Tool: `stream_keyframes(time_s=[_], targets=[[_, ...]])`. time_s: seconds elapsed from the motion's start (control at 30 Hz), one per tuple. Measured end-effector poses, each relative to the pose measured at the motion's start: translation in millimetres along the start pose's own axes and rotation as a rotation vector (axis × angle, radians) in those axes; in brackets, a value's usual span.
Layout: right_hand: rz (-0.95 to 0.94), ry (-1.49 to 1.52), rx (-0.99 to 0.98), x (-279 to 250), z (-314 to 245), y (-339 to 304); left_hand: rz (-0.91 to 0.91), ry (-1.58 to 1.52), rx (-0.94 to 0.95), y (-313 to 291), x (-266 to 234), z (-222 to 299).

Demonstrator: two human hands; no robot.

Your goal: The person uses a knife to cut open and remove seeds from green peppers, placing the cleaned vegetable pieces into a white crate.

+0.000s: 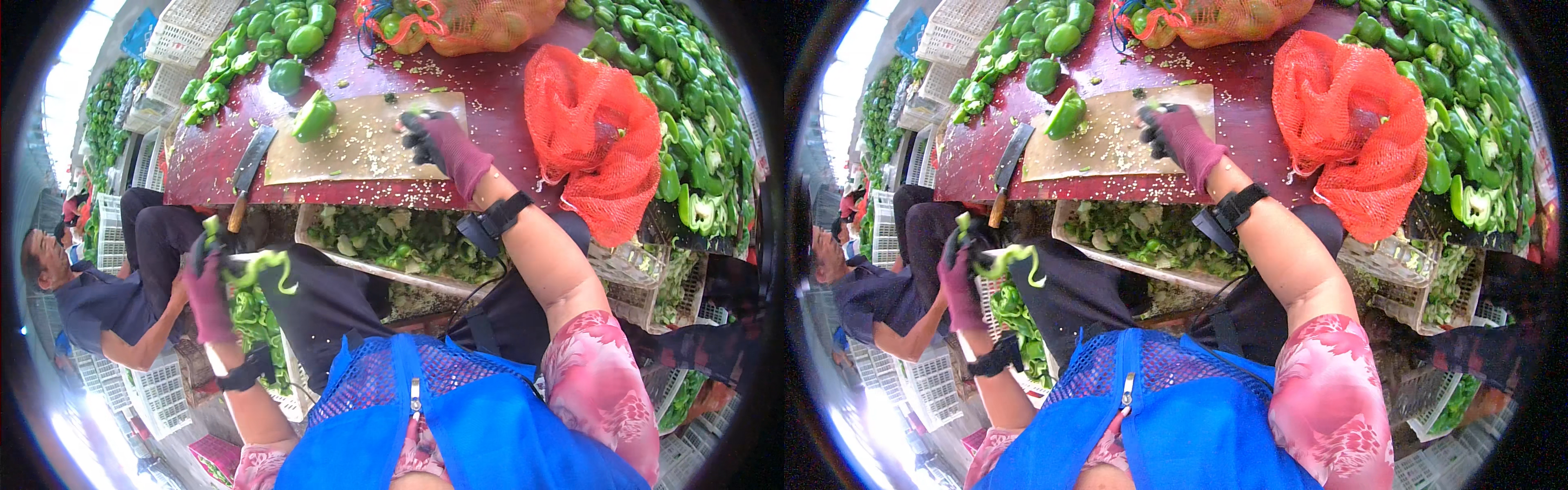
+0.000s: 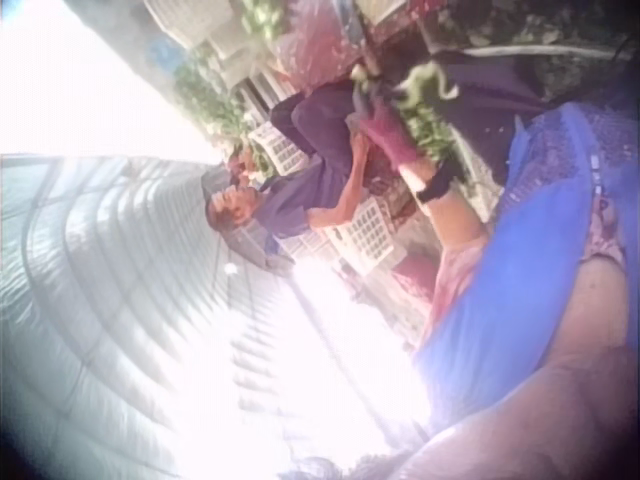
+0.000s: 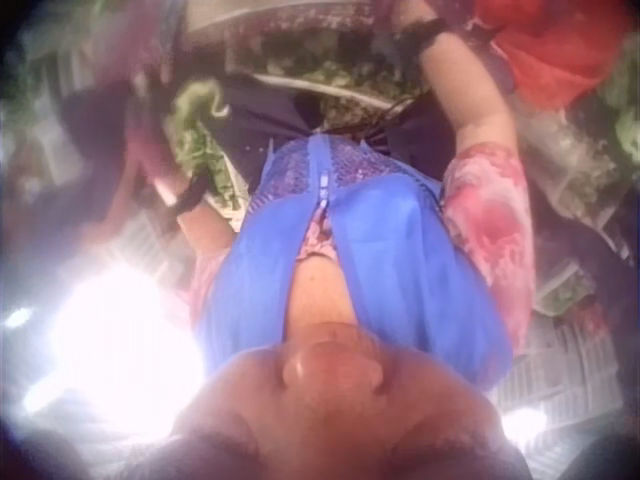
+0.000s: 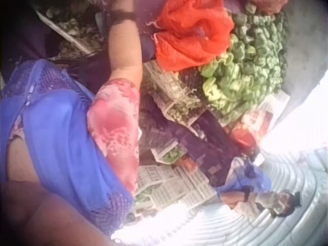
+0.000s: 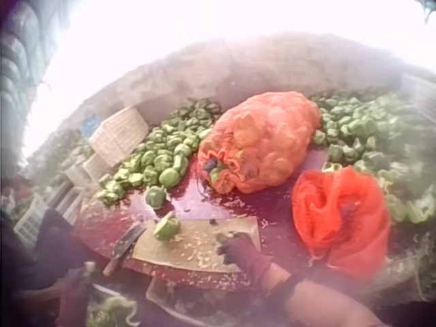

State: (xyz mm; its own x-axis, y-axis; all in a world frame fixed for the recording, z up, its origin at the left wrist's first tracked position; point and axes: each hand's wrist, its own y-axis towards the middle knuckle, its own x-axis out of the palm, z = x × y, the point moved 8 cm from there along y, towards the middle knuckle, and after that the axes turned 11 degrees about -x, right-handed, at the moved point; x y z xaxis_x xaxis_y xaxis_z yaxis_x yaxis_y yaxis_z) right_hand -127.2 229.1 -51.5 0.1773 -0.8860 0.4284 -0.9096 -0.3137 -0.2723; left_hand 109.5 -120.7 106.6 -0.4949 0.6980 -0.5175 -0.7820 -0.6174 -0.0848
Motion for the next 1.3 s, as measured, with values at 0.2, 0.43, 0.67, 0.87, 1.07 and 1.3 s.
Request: stream_keyframes(time_s=[0.2,0.43,0.67,0.87,1.07,1.3], targets=[[-0.936,-1.093,-0.231,63.3,25.3,-60.2,0.385,0.616,-0.032,-16.9,-112.2,-41.3],[-0.873,-1.282,-0.261,80.3,13.2,-66.4,0.101,1.019,-0.150,6.2,-47.0,-71.7],[-0.471,-0.916,-0.308,63.8,-16.5,-51.2,-0.056,0.763,0.434,78.7,171.3,66.2],[-0.273,-0.434,-0.206,67.0,11.9,-14.3,-0.174,0.108,0.290,184.0,202.7,-8.0],[0.006,-0.527,-0.192,11.5,30.1,15.0,-0.074,0.341,0.463,102.5,239.8,26.2],[-0.115,-0.854,-0.314,27.0,4.3,-18.3,-0.356,0.157,0.606,-9.0,249.6,45.3]])
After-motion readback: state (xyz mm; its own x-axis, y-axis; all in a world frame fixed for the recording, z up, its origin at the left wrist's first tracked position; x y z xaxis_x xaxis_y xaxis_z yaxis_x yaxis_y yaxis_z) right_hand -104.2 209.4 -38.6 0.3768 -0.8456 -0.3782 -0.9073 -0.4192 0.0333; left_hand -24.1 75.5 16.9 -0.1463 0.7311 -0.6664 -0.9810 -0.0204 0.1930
